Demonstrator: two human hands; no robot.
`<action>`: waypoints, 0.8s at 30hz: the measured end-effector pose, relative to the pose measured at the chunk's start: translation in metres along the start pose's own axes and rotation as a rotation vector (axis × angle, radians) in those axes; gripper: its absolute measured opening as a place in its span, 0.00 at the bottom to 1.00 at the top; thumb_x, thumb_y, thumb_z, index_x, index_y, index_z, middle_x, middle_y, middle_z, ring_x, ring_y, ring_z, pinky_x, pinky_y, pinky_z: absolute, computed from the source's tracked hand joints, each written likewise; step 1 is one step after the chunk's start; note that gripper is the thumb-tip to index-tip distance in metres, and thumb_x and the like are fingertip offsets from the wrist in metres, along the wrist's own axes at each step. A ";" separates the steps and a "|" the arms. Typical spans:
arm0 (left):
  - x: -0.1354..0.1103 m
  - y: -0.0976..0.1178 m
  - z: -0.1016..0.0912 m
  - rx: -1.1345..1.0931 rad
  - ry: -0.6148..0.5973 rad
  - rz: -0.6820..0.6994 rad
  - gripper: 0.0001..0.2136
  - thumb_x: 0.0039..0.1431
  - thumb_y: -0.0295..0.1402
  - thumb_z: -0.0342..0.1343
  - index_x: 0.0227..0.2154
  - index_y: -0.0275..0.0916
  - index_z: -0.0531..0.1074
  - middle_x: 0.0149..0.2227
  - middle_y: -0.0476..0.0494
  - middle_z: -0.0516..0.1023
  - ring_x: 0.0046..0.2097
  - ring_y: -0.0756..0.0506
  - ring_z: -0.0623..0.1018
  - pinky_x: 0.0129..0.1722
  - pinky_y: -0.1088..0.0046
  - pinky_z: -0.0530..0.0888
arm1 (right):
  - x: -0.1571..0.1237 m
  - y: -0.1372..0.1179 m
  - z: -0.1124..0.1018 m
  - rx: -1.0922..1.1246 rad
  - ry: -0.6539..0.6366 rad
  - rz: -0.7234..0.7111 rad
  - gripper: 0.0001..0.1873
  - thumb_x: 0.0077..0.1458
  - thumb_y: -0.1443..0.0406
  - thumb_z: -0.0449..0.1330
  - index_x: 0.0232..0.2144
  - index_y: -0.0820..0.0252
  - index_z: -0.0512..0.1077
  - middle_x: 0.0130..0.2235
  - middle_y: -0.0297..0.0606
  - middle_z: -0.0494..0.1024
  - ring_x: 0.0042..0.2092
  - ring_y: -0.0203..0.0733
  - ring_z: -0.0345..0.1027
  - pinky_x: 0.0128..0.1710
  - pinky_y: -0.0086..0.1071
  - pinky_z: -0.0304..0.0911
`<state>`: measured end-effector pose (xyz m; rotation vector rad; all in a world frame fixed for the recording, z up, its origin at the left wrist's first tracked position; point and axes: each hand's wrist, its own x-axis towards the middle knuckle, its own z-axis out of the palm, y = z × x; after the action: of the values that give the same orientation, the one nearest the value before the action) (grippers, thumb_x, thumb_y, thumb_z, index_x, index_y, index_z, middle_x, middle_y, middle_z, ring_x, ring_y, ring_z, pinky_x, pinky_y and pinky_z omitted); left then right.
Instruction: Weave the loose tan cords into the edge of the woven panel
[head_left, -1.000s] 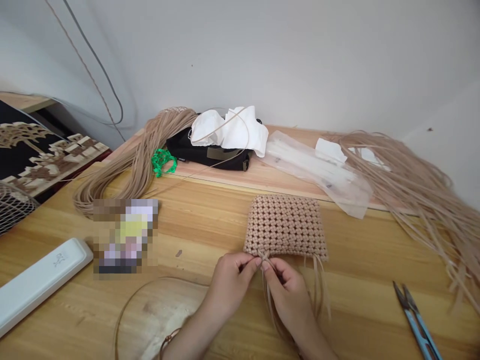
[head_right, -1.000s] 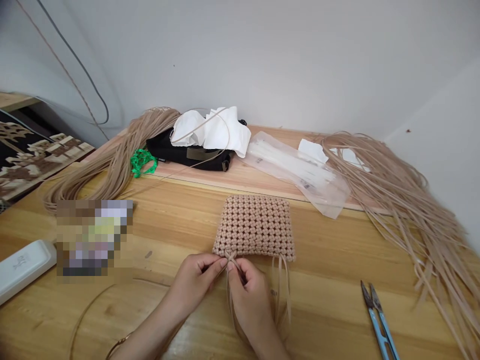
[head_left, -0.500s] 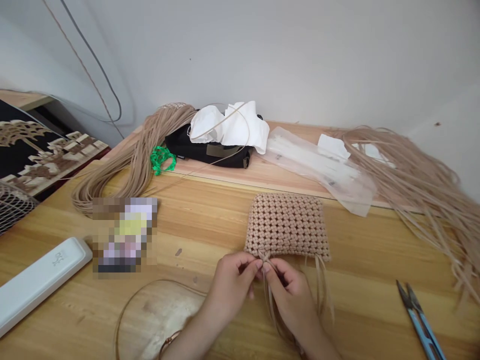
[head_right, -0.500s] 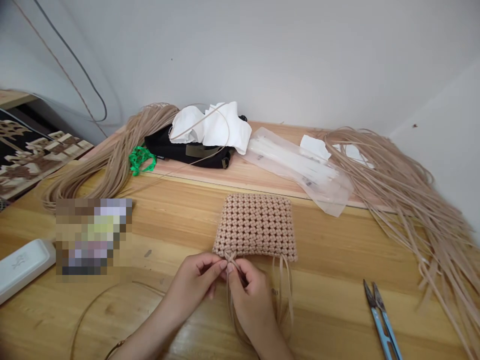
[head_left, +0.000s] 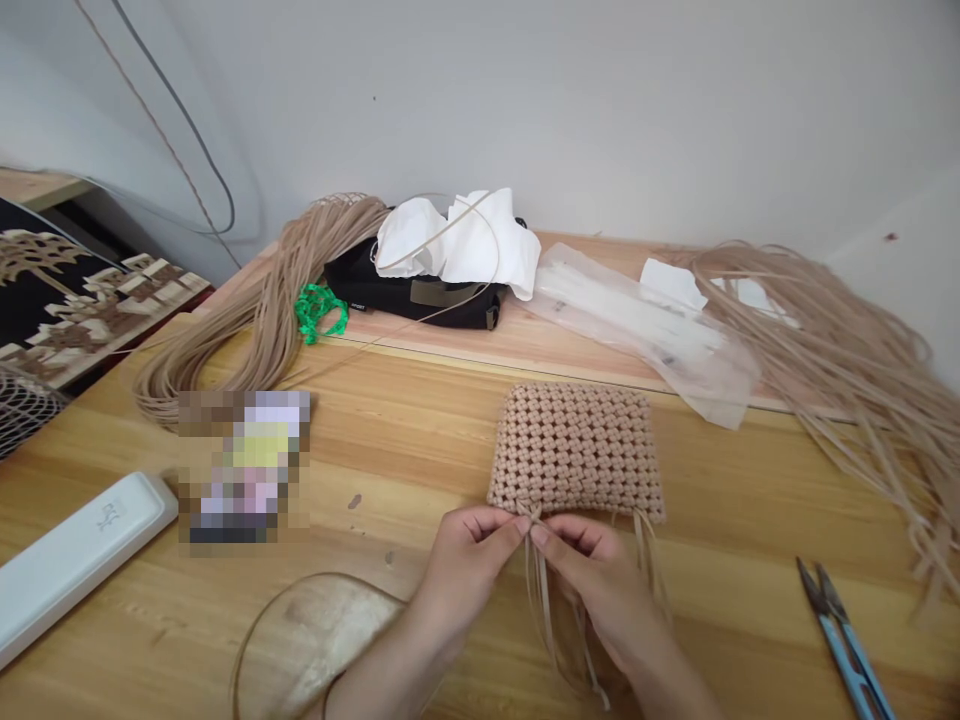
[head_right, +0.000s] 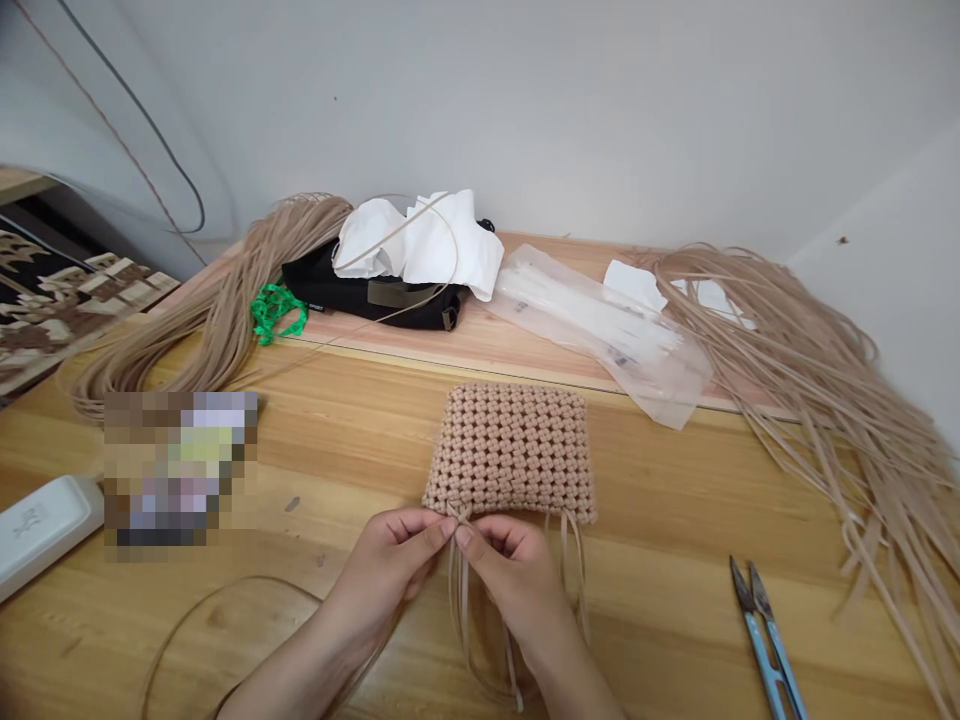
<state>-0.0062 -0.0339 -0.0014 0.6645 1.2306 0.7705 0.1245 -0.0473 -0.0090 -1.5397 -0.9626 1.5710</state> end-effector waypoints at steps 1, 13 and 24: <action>0.000 0.000 0.001 -0.016 0.007 -0.013 0.12 0.42 0.40 0.58 0.19 0.33 0.71 0.14 0.55 0.60 0.17 0.57 0.52 0.18 0.80 0.51 | 0.000 -0.001 -0.001 0.002 0.011 0.011 0.11 0.41 0.58 0.60 0.20 0.62 0.72 0.20 0.30 0.69 0.23 0.32 0.58 0.23 0.25 0.55; 0.002 -0.004 0.000 0.006 -0.008 -0.020 0.15 0.43 0.42 0.58 0.19 0.33 0.70 0.11 0.58 0.55 0.16 0.57 0.51 0.17 0.79 0.49 | -0.001 -0.004 -0.005 0.303 0.005 0.262 0.15 0.34 0.59 0.65 0.23 0.65 0.70 0.13 0.23 0.56 0.16 0.23 0.40 0.15 0.22 0.35; 0.003 -0.002 0.001 -0.040 -0.010 -0.037 0.15 0.40 0.43 0.59 0.17 0.34 0.68 0.10 0.59 0.53 0.16 0.57 0.52 0.17 0.79 0.49 | -0.005 -0.005 0.003 0.180 0.112 0.158 0.12 0.37 0.58 0.65 0.22 0.61 0.73 0.14 0.25 0.59 0.18 0.27 0.49 0.17 0.24 0.46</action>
<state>-0.0044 -0.0324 -0.0043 0.6112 1.2121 0.7585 0.1215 -0.0492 -0.0026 -1.5884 -0.6328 1.6135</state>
